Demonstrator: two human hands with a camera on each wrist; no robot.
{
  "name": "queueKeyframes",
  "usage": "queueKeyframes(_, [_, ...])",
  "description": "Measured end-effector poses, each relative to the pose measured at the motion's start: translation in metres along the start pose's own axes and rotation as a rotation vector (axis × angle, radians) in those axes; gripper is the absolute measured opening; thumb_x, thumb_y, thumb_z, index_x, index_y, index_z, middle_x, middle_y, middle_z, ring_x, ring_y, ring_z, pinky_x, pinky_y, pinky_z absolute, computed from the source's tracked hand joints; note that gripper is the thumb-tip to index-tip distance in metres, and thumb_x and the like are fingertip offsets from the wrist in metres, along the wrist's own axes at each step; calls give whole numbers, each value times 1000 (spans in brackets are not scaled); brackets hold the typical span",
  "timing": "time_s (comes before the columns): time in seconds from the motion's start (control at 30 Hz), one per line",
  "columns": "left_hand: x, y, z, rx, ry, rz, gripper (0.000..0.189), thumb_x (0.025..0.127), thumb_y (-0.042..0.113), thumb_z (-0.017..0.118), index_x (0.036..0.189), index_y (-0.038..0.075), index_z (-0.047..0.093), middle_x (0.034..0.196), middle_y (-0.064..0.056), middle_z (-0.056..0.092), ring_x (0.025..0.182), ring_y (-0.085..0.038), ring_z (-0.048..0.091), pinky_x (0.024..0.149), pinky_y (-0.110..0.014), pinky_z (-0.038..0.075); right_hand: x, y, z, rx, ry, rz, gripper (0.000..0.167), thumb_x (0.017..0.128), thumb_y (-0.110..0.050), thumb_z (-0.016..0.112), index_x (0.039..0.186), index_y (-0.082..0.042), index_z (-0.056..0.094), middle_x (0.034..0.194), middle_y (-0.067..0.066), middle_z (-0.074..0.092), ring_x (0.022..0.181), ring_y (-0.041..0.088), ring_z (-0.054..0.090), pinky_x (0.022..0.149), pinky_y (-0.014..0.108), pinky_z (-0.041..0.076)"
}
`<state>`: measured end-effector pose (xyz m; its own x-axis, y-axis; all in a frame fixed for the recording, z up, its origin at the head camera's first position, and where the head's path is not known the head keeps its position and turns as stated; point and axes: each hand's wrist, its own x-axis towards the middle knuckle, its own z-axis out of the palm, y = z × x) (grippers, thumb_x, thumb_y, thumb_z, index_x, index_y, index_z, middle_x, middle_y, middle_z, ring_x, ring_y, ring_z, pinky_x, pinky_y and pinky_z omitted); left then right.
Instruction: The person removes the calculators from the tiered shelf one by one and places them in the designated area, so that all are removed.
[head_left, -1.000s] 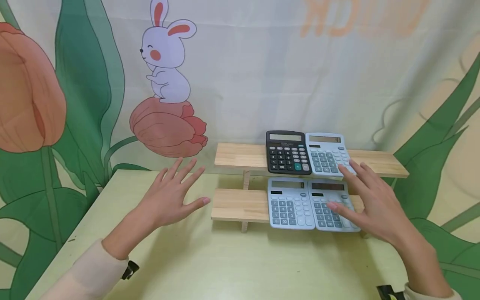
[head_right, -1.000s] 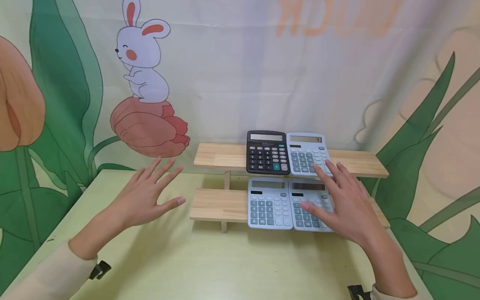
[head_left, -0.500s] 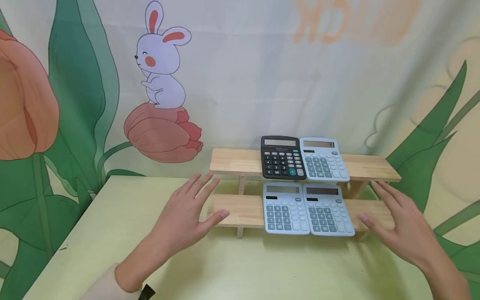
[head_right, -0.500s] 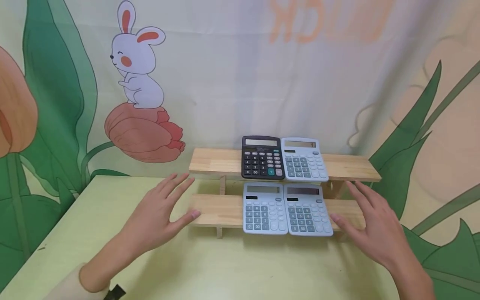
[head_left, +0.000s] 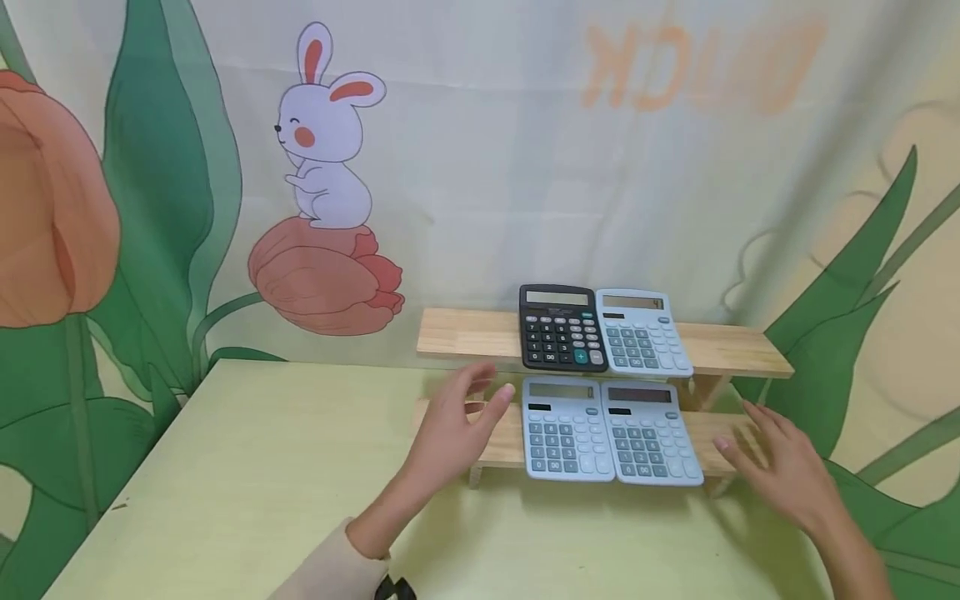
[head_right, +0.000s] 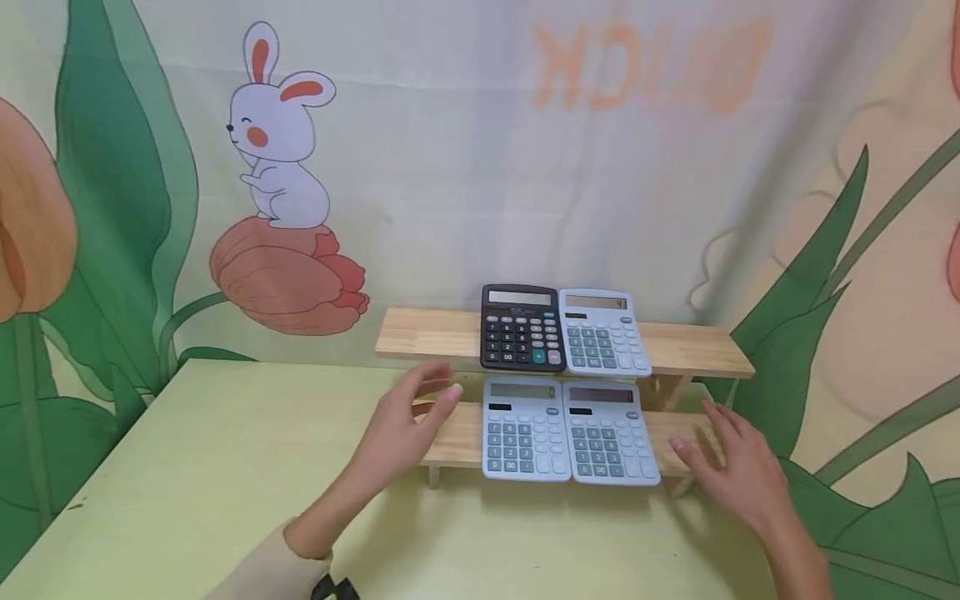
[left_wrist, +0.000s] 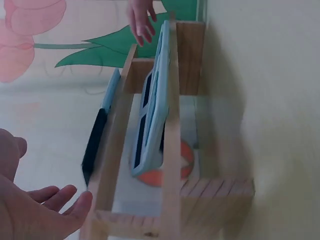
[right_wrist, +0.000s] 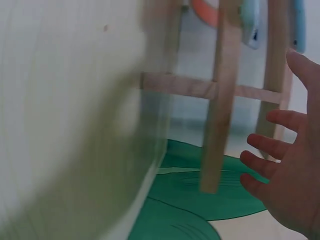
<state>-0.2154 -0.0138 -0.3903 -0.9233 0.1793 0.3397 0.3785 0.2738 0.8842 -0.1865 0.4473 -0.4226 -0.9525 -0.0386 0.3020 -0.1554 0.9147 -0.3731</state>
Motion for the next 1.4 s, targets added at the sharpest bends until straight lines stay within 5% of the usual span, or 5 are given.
queueKeyframes(0.33, [23, -7, 40, -240, 36, -114, 57, 107, 43, 64, 147, 4, 55, 138, -12, 64, 125, -28, 66, 104, -39, 57, 7, 19, 22, -54, -75, 36, 86, 106, -51, 59, 157, 13, 33, 153, 48, 30, 133, 73, 31, 100, 87, 29])
queueKeyframes(0.53, [42, -3, 57, -390, 65, -202, 54, 108, 37, 64, 144, -2, 53, 124, -11, 71, 115, -31, 72, 94, -32, 61, 8, 23, 30, -69, -7, -13, 82, 103, -47, 65, 150, 16, 44, 149, 48, 38, 132, 70, 36, 100, 83, 32])
queueKeyframes(0.7, [54, 0, 65, -545, 151, -278, 41, 108, 26, 66, 131, -7, 59, 107, -15, 78, 105, -31, 77, 91, -35, 63, 9, 25, 35, -77, 33, -41, 78, 102, -44, 69, 148, 15, 47, 148, 49, 39, 130, 70, 37, 99, 82, 33])
queueKeyframes(0.97, [57, -5, 77, -764, 268, -339, 28, 102, 17, 73, 118, -6, 66, 102, -19, 79, 97, -31, 79, 90, -40, 63, 1, 23, 41, -76, 34, 7, 76, 103, -45, 67, 147, 14, 49, 151, 47, 35, 132, 70, 35, 100, 83, 31])
queueKeyframes(1.4, [50, 1, 63, -919, 147, -414, 31, 106, 6, 60, 134, -7, 59, 118, -22, 73, 106, -34, 76, 91, -34, 62, 1, 21, 42, -78, 24, 14, 77, 103, -47, 65, 148, 14, 47, 153, 47, 33, 134, 70, 33, 101, 83, 30])
